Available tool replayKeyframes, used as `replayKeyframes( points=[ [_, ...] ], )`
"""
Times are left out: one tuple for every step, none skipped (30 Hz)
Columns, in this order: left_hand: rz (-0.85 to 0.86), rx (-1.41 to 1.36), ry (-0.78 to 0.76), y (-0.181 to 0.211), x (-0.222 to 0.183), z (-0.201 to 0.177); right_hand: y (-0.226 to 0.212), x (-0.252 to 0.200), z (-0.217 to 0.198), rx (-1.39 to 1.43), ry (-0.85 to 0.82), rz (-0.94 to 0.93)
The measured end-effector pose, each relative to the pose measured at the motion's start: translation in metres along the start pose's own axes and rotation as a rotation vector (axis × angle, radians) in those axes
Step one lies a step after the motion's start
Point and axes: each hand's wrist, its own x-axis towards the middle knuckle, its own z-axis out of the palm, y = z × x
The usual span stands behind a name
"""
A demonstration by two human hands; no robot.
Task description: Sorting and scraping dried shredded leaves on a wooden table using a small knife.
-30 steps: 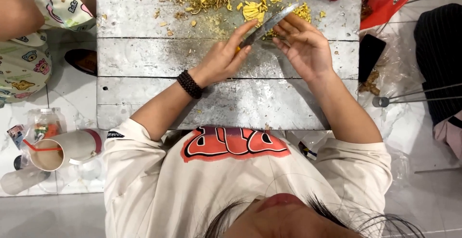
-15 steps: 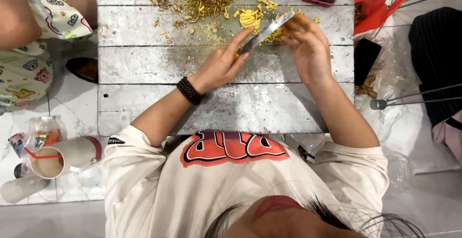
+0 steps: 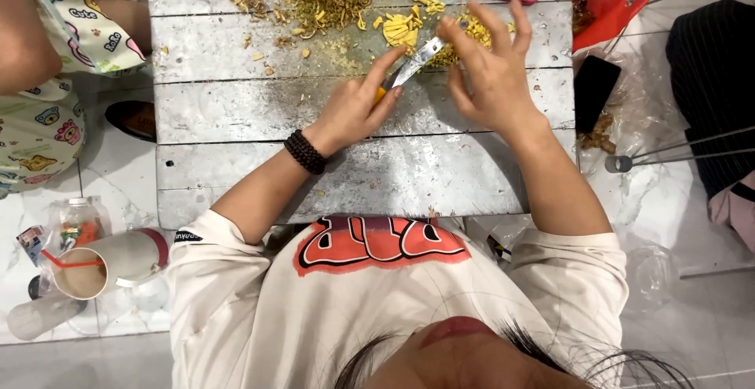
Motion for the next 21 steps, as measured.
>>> replayKeyframes(
  points=[
    [0.009, 0.021, 0.017, -0.003, 0.001, 0.002, 0.007, -0.002, 0.004, -0.064, 0.023, 0.052],
    [0.017, 0.041, 0.031, -0.006, 0.0, 0.004, 0.014, -0.005, 0.009, -0.126, 0.045, 0.106],
    [0.015, 0.039, 0.026, -0.008, 0.001, 0.005, 0.017, -0.005, 0.007, -0.125, 0.044, 0.111],
    [0.032, 0.035, 0.044, -0.009, 0.001, 0.006, 0.019, -0.006, 0.006, -0.121, 0.065, 0.127],
    [0.048, 0.031, 0.062, -0.011, 0.0, 0.007, 0.021, -0.007, 0.004, -0.118, 0.085, 0.144],
    [0.046, 0.029, 0.061, -0.012, 0.0, 0.007, 0.017, -0.005, 0.0, -0.116, 0.083, 0.145],
    [0.061, 0.023, 0.088, -0.013, 0.0, 0.008, 0.012, -0.004, -0.005, -0.061, 0.102, 0.171],
    [0.075, 0.019, 0.116, -0.015, 0.0, 0.007, 0.007, -0.002, -0.009, -0.005, 0.121, 0.196],
    [0.072, 0.018, 0.115, -0.016, 0.0, 0.007, 0.006, -0.004, -0.005, -0.002, 0.12, 0.197],
    [0.085, 0.0, 0.135, -0.016, 0.0, 0.007, 0.004, -0.007, -0.002, 0.096, 0.101, 0.243],
    [0.099, -0.018, 0.155, -0.017, 0.0, 0.007, 0.003, -0.01, 0.002, 0.195, 0.081, 0.289],
    [0.097, -0.019, 0.156, -0.017, -0.001, 0.007, -0.001, -0.008, 0.002, 0.196, 0.08, 0.289],
    [0.106, 0.018, 0.15, -0.017, -0.001, 0.007, -0.005, -0.006, 0.002, 0.464, 0.079, 0.395],
    [0.117, 0.055, 0.146, -0.016, -0.001, 0.008, -0.009, -0.004, 0.002, 0.735, 0.075, 0.495],
    [0.117, 0.055, 0.148, -0.015, -0.001, 0.006, -0.017, 0.003, -0.004, 0.735, 0.074, 0.494],
    [0.127, 0.055, 0.124, -0.015, -0.002, 0.006, -0.026, 0.01, -0.01, 1.107, 0.105, 0.719],
    [0.138, 0.056, 0.099, -0.014, -0.002, 0.005, -0.035, 0.018, -0.015, 1.479, 0.129, 0.944],
    [0.136, 0.054, 0.102, -0.016, -0.002, 0.006, -0.033, 0.015, -0.012, 1.48, 0.124, 0.944],
    [0.157, 0.066, 0.106, -0.018, -0.002, 0.007, -0.032, 0.012, -0.01, 1.72, 0.197, 0.983],
    [0.177, 0.077, 0.109, -0.02, -0.002, 0.009, -0.03, 0.009, -0.007, 1.962, 0.276, 1.017],
    [0.173, 0.076, 0.111, -0.021, -0.002, 0.01, -0.028, 0.01, -0.007, 1.963, 0.27, 1.018]
  ],
)
